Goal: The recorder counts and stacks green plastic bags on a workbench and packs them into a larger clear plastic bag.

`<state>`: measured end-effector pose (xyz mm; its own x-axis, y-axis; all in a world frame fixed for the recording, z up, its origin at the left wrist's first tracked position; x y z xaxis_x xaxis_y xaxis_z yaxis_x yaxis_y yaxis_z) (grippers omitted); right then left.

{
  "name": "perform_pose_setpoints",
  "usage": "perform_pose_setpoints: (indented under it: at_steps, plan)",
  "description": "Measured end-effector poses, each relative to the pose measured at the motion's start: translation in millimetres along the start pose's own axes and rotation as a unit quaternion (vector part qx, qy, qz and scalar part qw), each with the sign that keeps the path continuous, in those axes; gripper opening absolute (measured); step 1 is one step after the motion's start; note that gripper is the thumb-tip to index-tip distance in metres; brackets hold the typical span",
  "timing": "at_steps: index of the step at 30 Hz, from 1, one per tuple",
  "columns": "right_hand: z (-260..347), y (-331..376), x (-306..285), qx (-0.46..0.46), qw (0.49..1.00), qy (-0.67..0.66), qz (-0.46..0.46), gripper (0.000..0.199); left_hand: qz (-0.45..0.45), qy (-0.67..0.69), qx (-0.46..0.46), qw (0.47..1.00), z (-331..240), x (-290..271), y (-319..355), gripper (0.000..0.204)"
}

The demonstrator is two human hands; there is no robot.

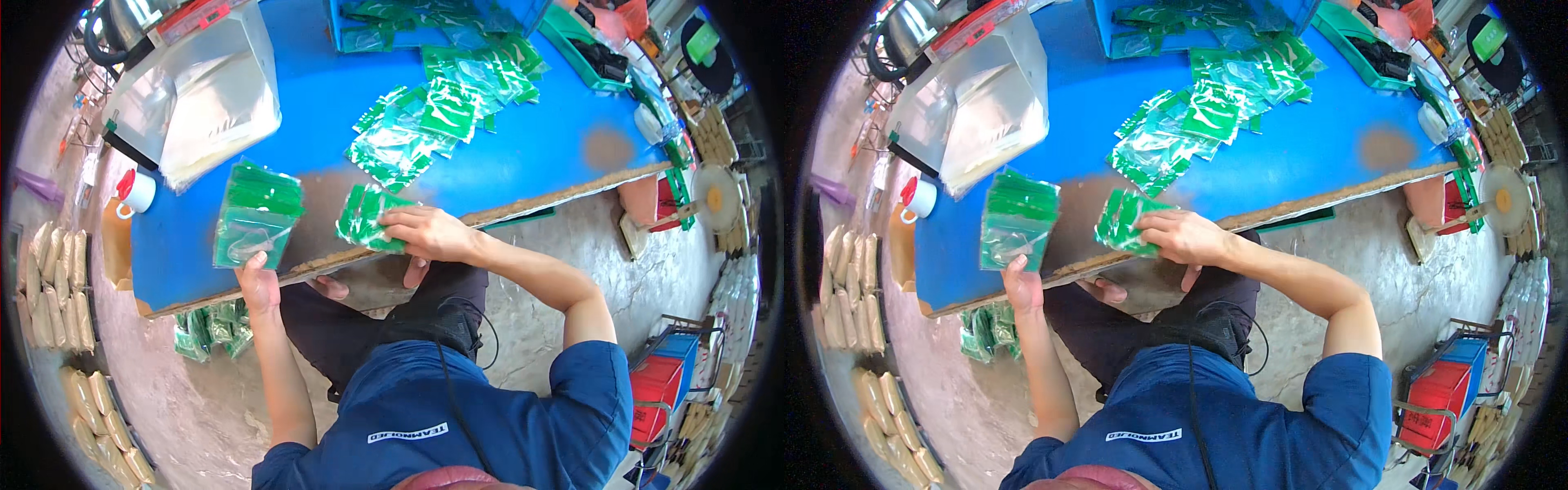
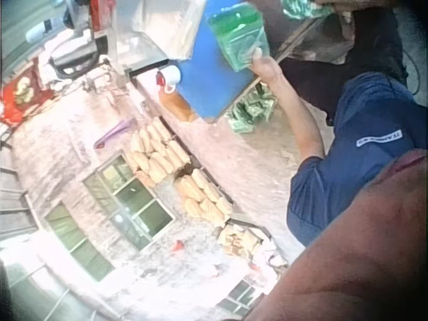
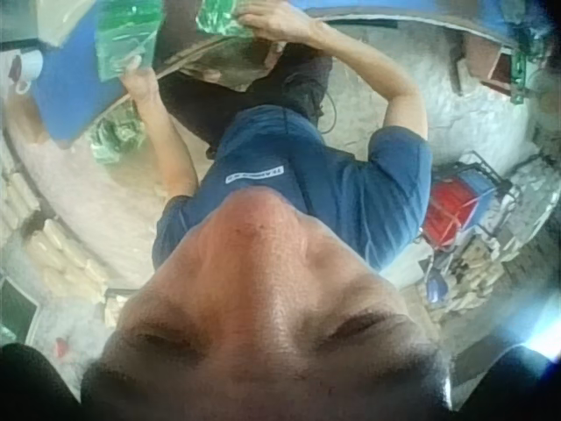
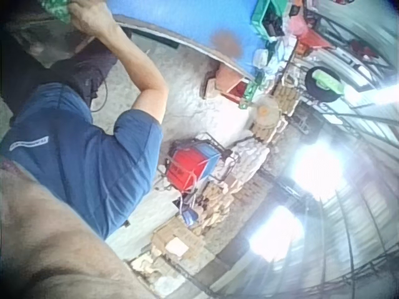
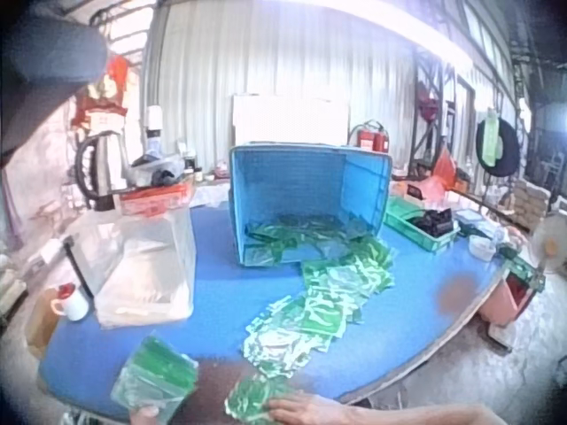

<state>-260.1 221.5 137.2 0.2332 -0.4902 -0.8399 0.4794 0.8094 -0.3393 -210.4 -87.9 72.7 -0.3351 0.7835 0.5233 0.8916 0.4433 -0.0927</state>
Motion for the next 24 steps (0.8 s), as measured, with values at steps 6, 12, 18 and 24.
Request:
perform_pose_setpoints:
  at_steps: [6, 12, 18, 24]
  plan:
    - [-131, 9, -99, 0.386, 0.834, -0.229, -0.321, 0.024, -0.001, 0.027, -0.009, 1.0, -7, -1, 1, 0.063]
    - [-88, -29, -95, 0.24, 0.91, -0.125, -0.314, 0.101, 0.111, -0.175, -0.006, 0.978, -9, 48, 4, 0.07]
    - [-10, -101, -22, 0.098, 0.886, -0.426, -0.158, 0.127, 0.187, -0.274, 0.031, 0.943, 4, 104, -5, 0.078]
    - [-93, -79, -28, 0.242, 0.824, -0.371, -0.353, 0.086, 0.203, -0.262, 0.008, 0.943, 2, 99, -2, 0.084]
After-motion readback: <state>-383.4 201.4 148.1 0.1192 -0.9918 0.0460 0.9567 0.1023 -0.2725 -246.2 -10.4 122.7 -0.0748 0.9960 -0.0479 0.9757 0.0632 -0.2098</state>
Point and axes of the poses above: each hand's wrist, its own y-axis away from the middle knuckle, its own x-axis out of the palm, z = x × y, the point moved 10 cm from there along -y, towards the middle knuckle, and after that the axes turned 2 degrees about -y, right-handed, at the moved point
